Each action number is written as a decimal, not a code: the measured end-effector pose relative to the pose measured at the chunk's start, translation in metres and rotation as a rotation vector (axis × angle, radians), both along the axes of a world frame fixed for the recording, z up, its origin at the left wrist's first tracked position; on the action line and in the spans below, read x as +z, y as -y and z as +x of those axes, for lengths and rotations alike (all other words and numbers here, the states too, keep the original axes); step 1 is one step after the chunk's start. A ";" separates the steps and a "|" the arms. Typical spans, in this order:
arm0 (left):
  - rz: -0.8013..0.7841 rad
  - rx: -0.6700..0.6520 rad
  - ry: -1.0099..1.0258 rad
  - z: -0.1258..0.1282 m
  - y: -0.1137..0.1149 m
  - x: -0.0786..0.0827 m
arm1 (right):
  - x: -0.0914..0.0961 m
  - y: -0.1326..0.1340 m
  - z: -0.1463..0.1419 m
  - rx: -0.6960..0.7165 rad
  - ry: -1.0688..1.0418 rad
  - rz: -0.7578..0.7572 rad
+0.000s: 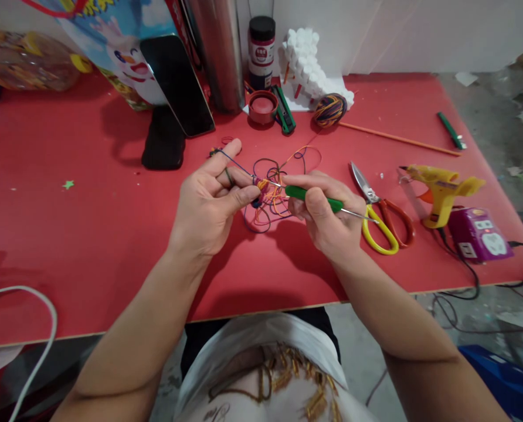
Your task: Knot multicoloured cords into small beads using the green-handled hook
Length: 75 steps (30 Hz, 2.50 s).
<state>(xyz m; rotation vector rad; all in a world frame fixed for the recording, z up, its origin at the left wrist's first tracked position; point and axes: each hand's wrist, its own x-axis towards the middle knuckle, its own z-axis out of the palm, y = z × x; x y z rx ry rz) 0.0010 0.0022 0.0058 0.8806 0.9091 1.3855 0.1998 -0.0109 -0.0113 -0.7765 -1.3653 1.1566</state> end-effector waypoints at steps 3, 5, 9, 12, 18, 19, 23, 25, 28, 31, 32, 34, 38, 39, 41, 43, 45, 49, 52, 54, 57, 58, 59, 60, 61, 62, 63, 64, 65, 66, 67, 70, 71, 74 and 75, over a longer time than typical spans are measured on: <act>0.022 0.015 -0.011 -0.001 -0.001 -0.003 | -0.001 -0.002 -0.003 -0.102 -0.015 0.073; 0.026 0.014 -0.035 -0.001 -0.001 -0.005 | -0.001 -0.003 -0.004 -0.121 -0.005 0.080; 0.038 -0.021 -0.078 -0.003 -0.001 -0.005 | 0.001 -0.006 -0.001 -0.127 -0.019 0.118; 0.037 -0.042 -0.076 -0.004 0.000 -0.003 | 0.003 -0.009 0.005 -0.123 0.002 0.114; 0.027 -0.105 -0.114 -0.005 0.003 0.001 | 0.010 -0.013 0.015 -0.040 -0.050 0.032; 0.016 -0.125 -0.116 -0.004 0.003 0.002 | 0.012 -0.014 0.016 -0.018 -0.075 0.014; -0.047 -0.201 -0.093 -0.004 0.005 0.009 | 0.016 -0.016 0.018 0.058 -0.160 -0.094; -0.080 -0.233 -0.072 -0.005 0.006 0.011 | 0.016 -0.017 0.020 0.101 -0.207 -0.142; -0.091 -0.283 -0.039 -0.005 0.006 0.009 | 0.014 -0.020 0.019 0.182 -0.284 -0.220; -0.047 -0.284 -0.038 -0.001 0.005 0.003 | 0.010 -0.019 0.011 0.257 -0.344 -0.326; -0.025 -0.250 -0.051 0.001 0.006 0.000 | 0.008 -0.018 0.006 0.275 -0.364 -0.357; 0.034 -0.123 -0.082 0.006 0.008 -0.004 | 0.006 -0.014 -0.005 0.258 -0.409 -0.408; 0.122 0.070 -0.136 0.018 0.012 -0.009 | 0.004 -0.007 -0.026 0.205 -0.518 -0.493; 0.125 0.098 -0.140 0.020 0.013 -0.010 | 0.004 -0.007 -0.029 0.194 -0.541 -0.512; 0.118 0.136 -0.145 0.022 0.014 -0.011 | 0.003 -0.008 -0.031 0.192 -0.561 -0.545; 0.108 0.137 -0.154 0.021 0.014 -0.011 | 0.002 -0.010 -0.031 0.205 -0.564 -0.559; 0.103 0.113 -0.160 0.018 0.013 -0.009 | 0.001 -0.011 -0.029 0.216 -0.561 -0.552; 0.102 0.076 -0.155 0.012 0.010 -0.006 | -0.001 -0.011 -0.024 0.241 -0.554 -0.518; 0.109 0.103 -0.186 0.011 0.008 -0.005 | -0.003 -0.010 -0.023 0.259 -0.507 -0.487; 0.108 0.120 -0.215 0.011 0.007 -0.005 | -0.004 -0.009 -0.023 0.250 -0.473 -0.455; 0.105 0.135 -0.248 0.012 0.007 -0.005 | -0.004 -0.009 -0.022 0.219 -0.434 -0.417; 0.105 0.136 -0.254 0.012 0.007 -0.005 | -0.003 -0.009 -0.022 0.204 -0.422 -0.409; 0.104 0.136 -0.257 0.012 0.007 -0.005 | -0.003 -0.008 -0.022 0.189 -0.412 -0.403; 0.104 0.136 -0.256 0.012 0.008 -0.005 | -0.002 -0.008 -0.021 0.180 -0.404 -0.397; 0.104 0.137 -0.248 0.012 0.008 -0.005 | -0.001 -0.008 -0.021 0.175 -0.398 -0.390; 0.102 0.137 -0.232 0.012 0.008 -0.005 | -0.001 -0.007 -0.021 0.175 -0.392 -0.385; 0.098 0.132 -0.209 0.012 0.008 -0.005 | 0.000 -0.007 -0.021 0.177 -0.386 -0.384; 0.089 0.121 -0.182 0.011 0.008 -0.005 | 0.001 -0.007 -0.021 0.178 -0.380 -0.385; 0.078 0.108 -0.153 0.011 0.008 -0.004 | 0.002 -0.007 -0.021 0.178 -0.379 -0.385; 0.064 0.096 -0.124 0.012 0.008 -0.004 | 0.002 -0.006 -0.021 0.179 -0.382 -0.381; 0.048 0.086 -0.098 0.012 0.007 -0.003 | 0.003 -0.006 -0.021 0.179 -0.388 -0.374; 0.029 0.084 -0.054 0.013 0.007 -0.002 | 0.002 -0.006 -0.021 0.190 -0.400 -0.334; 0.035 0.088 -0.056 0.013 0.008 -0.002 | 0.001 -0.006 -0.021 0.189 -0.397 -0.323; 0.071 0.088 -0.130 0.012 0.009 -0.002 | -0.001 -0.007 -0.021 0.193 -0.385 -0.305; 0.086 0.087 -0.166 0.011 0.010 -0.002 | -0.001 -0.007 -0.021 0.198 -0.386 -0.304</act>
